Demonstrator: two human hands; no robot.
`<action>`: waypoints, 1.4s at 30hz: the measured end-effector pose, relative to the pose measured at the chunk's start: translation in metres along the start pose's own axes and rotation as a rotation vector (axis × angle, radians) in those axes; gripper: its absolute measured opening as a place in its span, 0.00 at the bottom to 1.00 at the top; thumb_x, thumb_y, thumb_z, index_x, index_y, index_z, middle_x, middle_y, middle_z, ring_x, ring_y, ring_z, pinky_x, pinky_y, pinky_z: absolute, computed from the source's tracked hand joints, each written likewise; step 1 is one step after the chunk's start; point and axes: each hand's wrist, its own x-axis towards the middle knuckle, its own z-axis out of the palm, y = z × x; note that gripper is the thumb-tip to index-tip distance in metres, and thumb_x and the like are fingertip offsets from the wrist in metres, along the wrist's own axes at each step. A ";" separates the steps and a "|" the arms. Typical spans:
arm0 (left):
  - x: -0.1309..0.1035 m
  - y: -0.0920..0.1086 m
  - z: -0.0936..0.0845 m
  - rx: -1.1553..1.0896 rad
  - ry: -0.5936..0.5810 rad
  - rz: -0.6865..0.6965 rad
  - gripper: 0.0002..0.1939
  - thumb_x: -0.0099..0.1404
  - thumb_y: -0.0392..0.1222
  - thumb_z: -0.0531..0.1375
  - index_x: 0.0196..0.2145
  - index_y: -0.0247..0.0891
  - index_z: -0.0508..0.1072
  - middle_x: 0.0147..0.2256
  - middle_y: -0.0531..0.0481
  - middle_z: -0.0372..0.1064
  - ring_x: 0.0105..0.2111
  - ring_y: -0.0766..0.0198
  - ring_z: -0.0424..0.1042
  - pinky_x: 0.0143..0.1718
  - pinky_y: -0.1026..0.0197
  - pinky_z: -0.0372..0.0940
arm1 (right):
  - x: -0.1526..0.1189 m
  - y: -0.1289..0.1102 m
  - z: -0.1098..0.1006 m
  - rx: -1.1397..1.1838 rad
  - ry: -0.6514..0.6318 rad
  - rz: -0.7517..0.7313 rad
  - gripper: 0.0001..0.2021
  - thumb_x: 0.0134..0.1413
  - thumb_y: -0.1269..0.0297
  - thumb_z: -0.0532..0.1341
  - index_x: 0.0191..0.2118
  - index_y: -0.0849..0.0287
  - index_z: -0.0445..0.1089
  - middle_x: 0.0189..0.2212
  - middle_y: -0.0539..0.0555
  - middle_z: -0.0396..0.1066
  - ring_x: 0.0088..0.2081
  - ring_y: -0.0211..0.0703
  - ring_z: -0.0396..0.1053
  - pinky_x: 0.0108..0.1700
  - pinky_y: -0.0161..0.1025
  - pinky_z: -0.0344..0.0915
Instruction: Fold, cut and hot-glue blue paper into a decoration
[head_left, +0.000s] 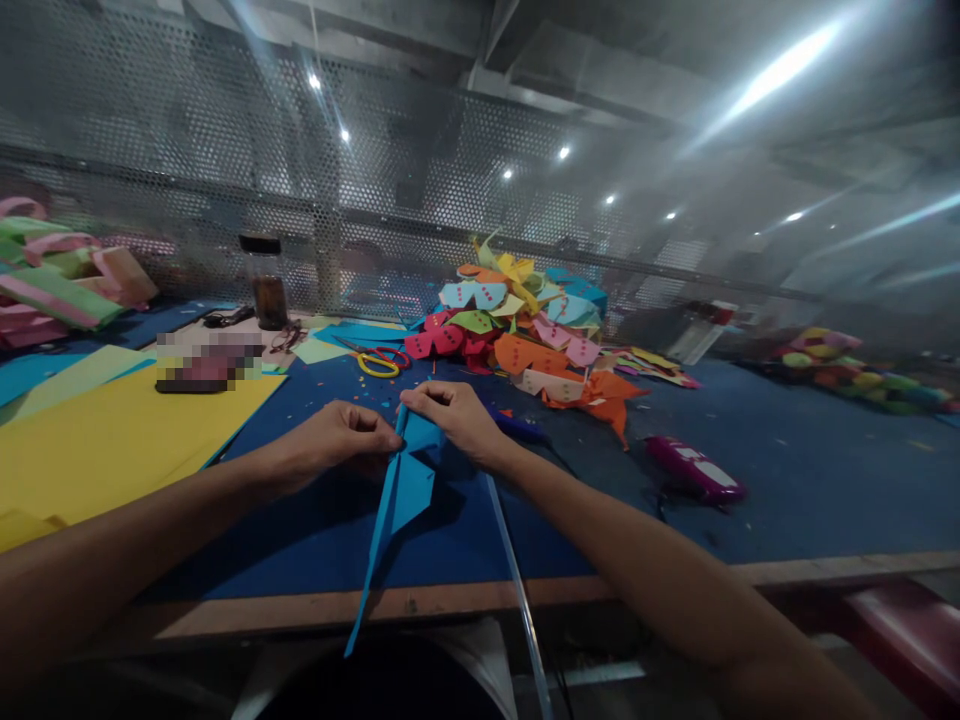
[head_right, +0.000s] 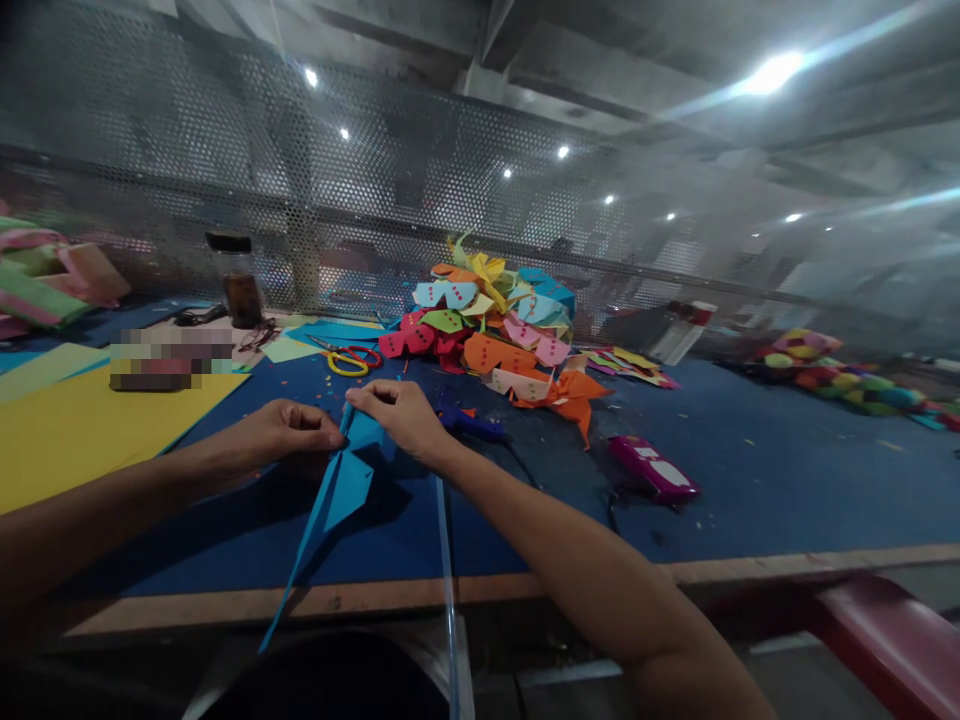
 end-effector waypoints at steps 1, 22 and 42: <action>0.000 0.000 0.000 -0.003 -0.004 -0.006 0.15 0.49 0.48 0.74 0.26 0.36 0.76 0.23 0.55 0.70 0.24 0.68 0.69 0.32 0.63 0.68 | 0.000 0.000 0.000 0.006 0.005 -0.008 0.23 0.53 0.43 0.65 0.25 0.60 0.71 0.24 0.48 0.68 0.30 0.37 0.64 0.35 0.35 0.59; 0.000 0.013 -0.004 -0.014 0.188 0.172 0.19 0.51 0.55 0.72 0.22 0.37 0.73 0.21 0.55 0.69 0.22 0.67 0.69 0.29 0.63 0.69 | 0.004 0.007 -0.002 0.049 0.130 0.058 0.23 0.60 0.40 0.57 0.32 0.58 0.69 0.30 0.50 0.70 0.33 0.40 0.67 0.38 0.37 0.64; 0.002 0.016 -0.012 -0.123 0.379 0.240 0.24 0.47 0.59 0.73 0.26 0.36 0.72 0.22 0.55 0.70 0.24 0.67 0.71 0.34 0.58 0.72 | -0.010 0.003 0.010 -0.124 -0.154 0.149 0.18 0.56 0.51 0.65 0.25 0.61 0.72 0.24 0.53 0.74 0.28 0.40 0.69 0.31 0.37 0.61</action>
